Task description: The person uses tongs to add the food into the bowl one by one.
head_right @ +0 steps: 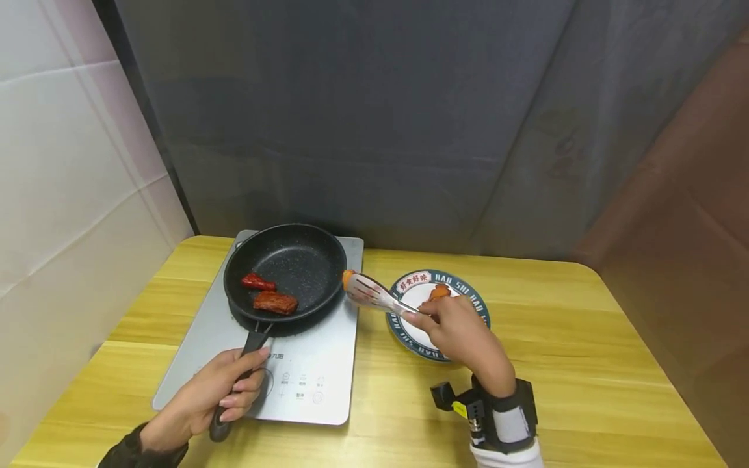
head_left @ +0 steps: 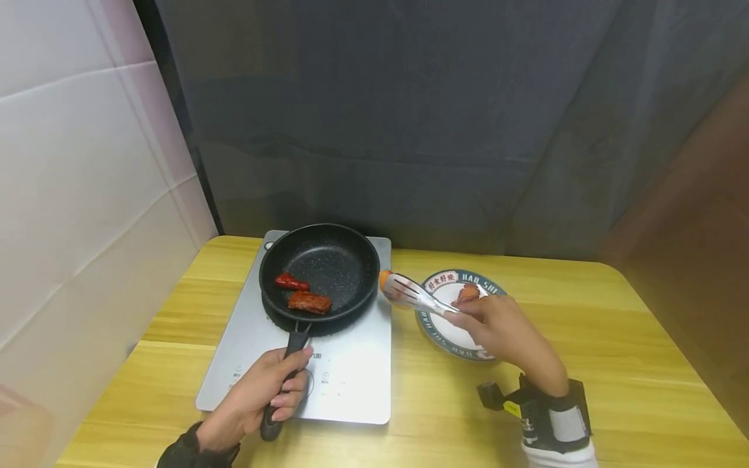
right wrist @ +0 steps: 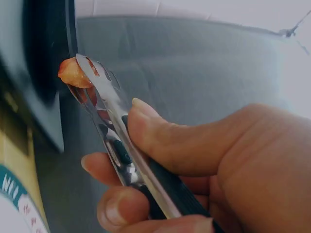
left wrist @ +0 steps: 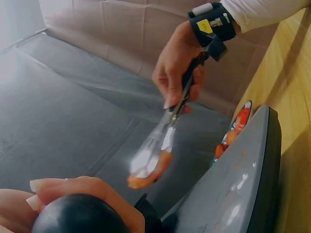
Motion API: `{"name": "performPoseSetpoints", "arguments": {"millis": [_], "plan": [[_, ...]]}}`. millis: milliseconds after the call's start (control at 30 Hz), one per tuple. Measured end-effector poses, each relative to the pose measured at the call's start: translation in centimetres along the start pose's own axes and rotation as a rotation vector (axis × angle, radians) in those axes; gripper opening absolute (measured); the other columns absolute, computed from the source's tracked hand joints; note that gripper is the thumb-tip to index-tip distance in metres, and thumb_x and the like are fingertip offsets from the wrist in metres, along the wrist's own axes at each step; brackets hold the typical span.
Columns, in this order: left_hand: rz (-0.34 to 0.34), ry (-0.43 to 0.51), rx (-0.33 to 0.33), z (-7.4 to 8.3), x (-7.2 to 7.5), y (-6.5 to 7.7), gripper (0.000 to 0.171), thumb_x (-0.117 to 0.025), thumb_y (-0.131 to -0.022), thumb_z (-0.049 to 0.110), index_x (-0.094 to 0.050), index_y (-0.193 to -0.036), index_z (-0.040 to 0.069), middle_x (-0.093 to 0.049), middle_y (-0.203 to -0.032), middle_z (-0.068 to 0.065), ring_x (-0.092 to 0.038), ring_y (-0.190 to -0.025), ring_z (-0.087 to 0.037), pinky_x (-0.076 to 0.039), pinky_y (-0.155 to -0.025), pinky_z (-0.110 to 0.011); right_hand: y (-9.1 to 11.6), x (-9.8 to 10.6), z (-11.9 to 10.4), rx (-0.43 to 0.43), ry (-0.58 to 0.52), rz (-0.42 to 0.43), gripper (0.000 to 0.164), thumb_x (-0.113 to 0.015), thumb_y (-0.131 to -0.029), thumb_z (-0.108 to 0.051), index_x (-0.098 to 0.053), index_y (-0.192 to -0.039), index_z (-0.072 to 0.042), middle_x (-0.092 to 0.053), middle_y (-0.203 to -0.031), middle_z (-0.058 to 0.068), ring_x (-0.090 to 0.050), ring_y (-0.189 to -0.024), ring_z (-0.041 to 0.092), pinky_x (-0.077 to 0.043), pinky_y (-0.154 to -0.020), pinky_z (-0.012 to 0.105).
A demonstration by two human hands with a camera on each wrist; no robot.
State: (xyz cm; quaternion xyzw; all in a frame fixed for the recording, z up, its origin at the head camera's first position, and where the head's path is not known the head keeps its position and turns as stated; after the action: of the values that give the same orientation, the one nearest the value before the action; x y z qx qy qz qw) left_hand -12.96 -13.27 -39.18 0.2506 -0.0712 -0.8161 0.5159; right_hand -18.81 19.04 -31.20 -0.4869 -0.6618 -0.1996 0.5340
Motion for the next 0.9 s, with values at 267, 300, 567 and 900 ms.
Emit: {"name": "performPoseSetpoints", "arguments": {"millis": [267,300,567,900], "plan": [[-0.009,0.012,0.014,-0.1,-0.1,-0.2,0.036,-0.050,-0.100,0.035,-0.035,-0.083,0.007,-0.031,-0.057,0.007,-0.030,-0.039,-0.001,-0.028,-0.034,-0.015,-2.9,0.3,-2.7,0.032,0.034,-0.095,0.022,-0.065,-0.092,-0.030,-0.071,-0.075,-0.017,-0.036,-0.052,-0.012,-0.033,-0.051,0.007,-0.030,-0.050,0.025],[-0.006,0.011,0.013,-0.1,-0.1,-0.1,0.036,-0.051,-0.100,0.035,-0.035,-0.083,0.007,-0.031,-0.057,0.007,-0.030,-0.039,-0.001,-0.028,-0.034,-0.015,-3.3,0.3,-3.0,0.034,0.026,-0.102,0.022,-0.065,-0.092,-0.030,-0.071,-0.075,-0.017,-0.036,-0.053,-0.012,-0.033,-0.051,0.007,-0.030,-0.049,0.024],[-0.002,0.007,0.012,0.0,0.3,0.4,0.037,-0.051,-0.099,0.036,-0.035,-0.084,0.006,-0.031,-0.057,0.007,-0.029,-0.039,-0.002,-0.028,-0.034,-0.016,-7.2,-1.1,-4.9,0.021,-0.055,-0.269,0.027,-0.064,-0.093,-0.027,-0.070,-0.070,-0.014,-0.038,-0.049,-0.010,-0.035,-0.043,0.007,-0.030,-0.042,0.023],[-0.013,0.025,0.007,0.0,0.1,0.0,0.037,-0.051,-0.100,0.035,-0.033,-0.087,0.005,-0.031,-0.058,0.007,-0.030,-0.039,-0.002,-0.028,-0.034,-0.016,-10.2,-2.6,-5.2,-0.012,-0.031,-0.380,0.030,-0.063,-0.094,-0.027,-0.072,-0.070,-0.011,-0.045,-0.044,-0.008,-0.043,-0.040,0.007,-0.041,-0.048,0.023]]}}
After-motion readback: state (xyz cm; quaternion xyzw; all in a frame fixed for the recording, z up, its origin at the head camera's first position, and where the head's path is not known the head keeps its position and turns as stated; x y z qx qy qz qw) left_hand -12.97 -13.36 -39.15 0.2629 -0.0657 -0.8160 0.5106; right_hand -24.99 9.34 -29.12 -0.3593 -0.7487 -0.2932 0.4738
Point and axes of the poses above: each hand's wrist, its own y-axis away from the middle knuckle, its own x-axis out of the back of the hand, z = x × y, the point moved 4 cm from there along -y, towards the middle knuckle
